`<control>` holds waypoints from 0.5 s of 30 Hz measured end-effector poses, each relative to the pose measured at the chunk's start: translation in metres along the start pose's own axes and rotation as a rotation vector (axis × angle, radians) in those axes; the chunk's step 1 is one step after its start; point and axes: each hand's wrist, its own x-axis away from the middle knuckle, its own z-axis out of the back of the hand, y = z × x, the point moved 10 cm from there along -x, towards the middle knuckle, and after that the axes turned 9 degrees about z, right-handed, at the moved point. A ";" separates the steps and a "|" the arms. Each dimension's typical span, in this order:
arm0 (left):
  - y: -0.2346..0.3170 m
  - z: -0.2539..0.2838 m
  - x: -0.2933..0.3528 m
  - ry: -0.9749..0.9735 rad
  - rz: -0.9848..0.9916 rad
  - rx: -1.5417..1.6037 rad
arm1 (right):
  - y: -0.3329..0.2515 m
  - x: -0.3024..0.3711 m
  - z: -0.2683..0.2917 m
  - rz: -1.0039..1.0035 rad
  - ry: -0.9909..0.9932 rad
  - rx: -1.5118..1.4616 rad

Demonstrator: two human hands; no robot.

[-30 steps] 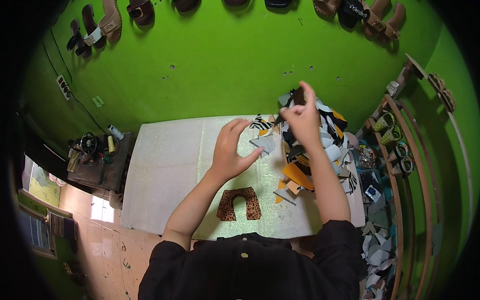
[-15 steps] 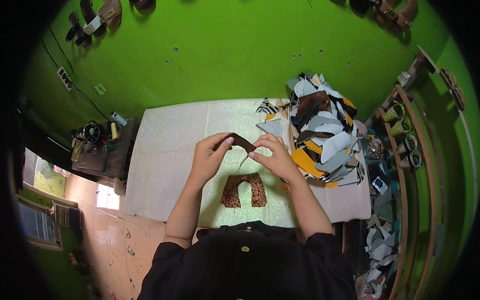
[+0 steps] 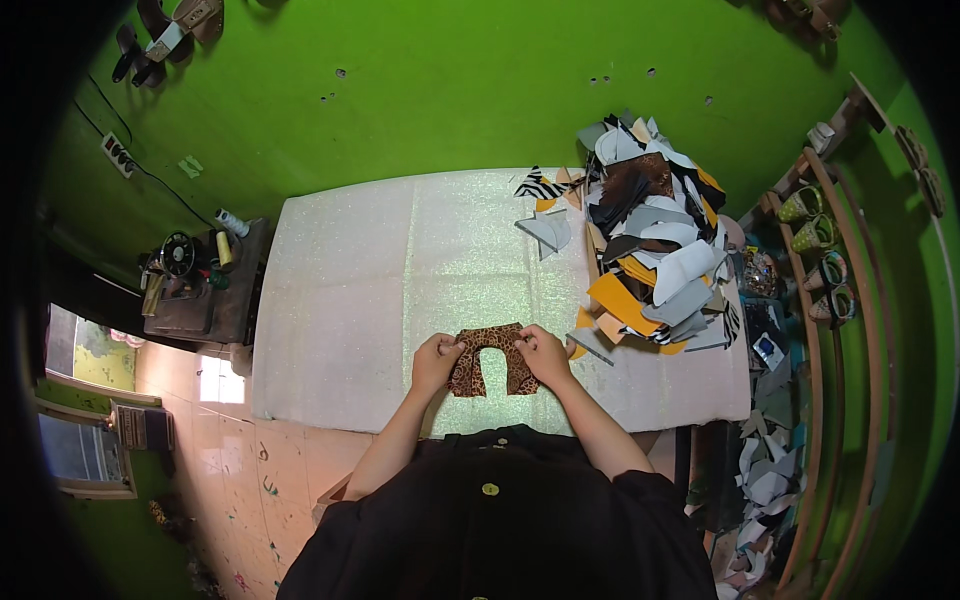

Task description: Organizing and inspecting leopard-print shoe upper components on a workbench in a shoe manufacturing facility.

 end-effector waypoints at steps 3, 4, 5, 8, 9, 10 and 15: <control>0.012 -0.002 0.006 0.018 0.051 -0.235 | 0.001 -0.002 0.002 0.099 0.119 0.129; 0.016 -0.002 0.009 0.029 0.065 -0.403 | -0.001 -0.001 0.001 0.095 0.105 0.216; 0.013 -0.001 0.009 0.032 0.066 -0.402 | -0.007 -0.001 0.001 0.096 0.090 0.303; 0.052 0.006 0.025 0.296 -0.431 -0.529 | -0.023 0.008 0.003 0.224 0.208 0.424; 0.061 -0.008 0.028 0.211 -0.564 -0.538 | -0.025 0.008 0.002 0.226 0.204 0.423; 0.070 -0.022 0.033 0.124 -0.697 -0.544 | -0.033 0.009 -0.004 0.300 0.164 0.439; 0.055 -0.052 0.007 -0.001 -0.786 -0.502 | -0.043 0.000 -0.031 0.430 0.001 0.520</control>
